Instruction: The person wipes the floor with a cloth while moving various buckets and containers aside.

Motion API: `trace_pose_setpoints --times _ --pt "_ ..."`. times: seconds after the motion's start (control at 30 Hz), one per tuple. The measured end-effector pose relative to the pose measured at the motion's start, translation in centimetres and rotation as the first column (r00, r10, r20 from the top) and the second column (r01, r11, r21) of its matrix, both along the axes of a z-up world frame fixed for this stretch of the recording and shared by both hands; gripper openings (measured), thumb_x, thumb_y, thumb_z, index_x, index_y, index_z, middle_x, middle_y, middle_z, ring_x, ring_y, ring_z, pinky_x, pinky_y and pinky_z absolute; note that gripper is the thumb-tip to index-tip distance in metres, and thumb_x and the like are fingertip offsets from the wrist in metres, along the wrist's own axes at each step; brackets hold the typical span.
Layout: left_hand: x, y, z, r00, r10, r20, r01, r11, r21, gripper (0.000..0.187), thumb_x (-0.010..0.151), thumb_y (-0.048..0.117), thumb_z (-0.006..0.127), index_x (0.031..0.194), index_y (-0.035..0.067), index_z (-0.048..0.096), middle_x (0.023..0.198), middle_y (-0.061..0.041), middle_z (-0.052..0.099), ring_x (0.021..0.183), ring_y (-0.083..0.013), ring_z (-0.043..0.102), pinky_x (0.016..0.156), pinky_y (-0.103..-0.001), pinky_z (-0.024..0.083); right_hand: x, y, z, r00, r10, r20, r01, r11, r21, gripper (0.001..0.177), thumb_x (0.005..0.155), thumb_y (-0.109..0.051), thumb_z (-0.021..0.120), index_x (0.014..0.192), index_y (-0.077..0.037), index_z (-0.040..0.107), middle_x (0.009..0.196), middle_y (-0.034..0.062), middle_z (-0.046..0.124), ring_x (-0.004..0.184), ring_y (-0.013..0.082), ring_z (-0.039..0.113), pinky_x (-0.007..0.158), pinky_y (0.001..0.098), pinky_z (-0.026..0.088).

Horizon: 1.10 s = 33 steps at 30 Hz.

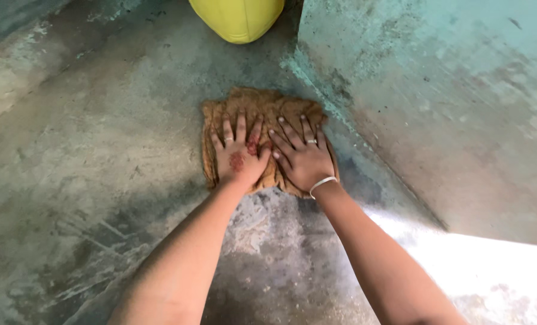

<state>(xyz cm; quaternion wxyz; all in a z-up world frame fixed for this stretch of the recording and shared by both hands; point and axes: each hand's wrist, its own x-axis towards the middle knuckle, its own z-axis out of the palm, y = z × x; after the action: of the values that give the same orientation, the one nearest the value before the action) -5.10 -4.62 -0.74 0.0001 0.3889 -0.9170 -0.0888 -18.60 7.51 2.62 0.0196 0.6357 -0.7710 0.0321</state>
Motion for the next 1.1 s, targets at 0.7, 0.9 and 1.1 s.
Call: trace_pose_setpoints --times 0.7,0.9,1.1 --pt "-0.3 -1.1 -0.6 0.994 -0.002 -0.105 0.0 1.0 -0.017 0.068 0.097 0.058 0.043 0.159 0.031 0.033 0.17 -0.008 0.013 0.155 -0.0414 0.008 0.116 -0.072 0.01 -1.7 -1.8 -0.5 0.997 0.058 0.049 -0.06 0.997 0.051 0.055 0.1 -0.05 0.044 0.152 -0.033 0.047 0.168 0.0015 0.028 0.154 0.0416 0.016 0.12 0.0643 0.011" --pt "-3.8 -7.1 0.2 0.997 0.067 -0.036 -0.066 0.997 0.03 0.065 0.101 0.057 0.04 0.158 0.027 0.036 0.172 -0.01 0.011 0.156 -0.0422 0.007 0.119 -0.073 0.007 -5.1 -9.3 -1.0 0.997 0.066 0.04 -0.068 0.995 0.068 0.051 0.105 -0.048 0.04 0.153 -0.031 0.047 0.169 0.0017 0.026 0.154 0.0414 0.016 0.121 0.0627 0.01" --pt "-5.0 -9.5 -1.2 0.99 0.097 -0.103 -0.096 0.995 0.018 0.068 0.098 0.057 0.041 0.159 0.027 0.035 0.17 -0.01 0.01 0.154 -0.0427 0.006 0.117 -0.072 0.007 -6.1 -11.4 -1.2 0.996 0.062 0.063 -0.065 0.997 0.043 0.053 0.104 -0.044 0.041 0.155 -0.03 0.045 0.167 0.0026 0.028 0.153 0.0393 0.018 0.123 0.0596 0.011"
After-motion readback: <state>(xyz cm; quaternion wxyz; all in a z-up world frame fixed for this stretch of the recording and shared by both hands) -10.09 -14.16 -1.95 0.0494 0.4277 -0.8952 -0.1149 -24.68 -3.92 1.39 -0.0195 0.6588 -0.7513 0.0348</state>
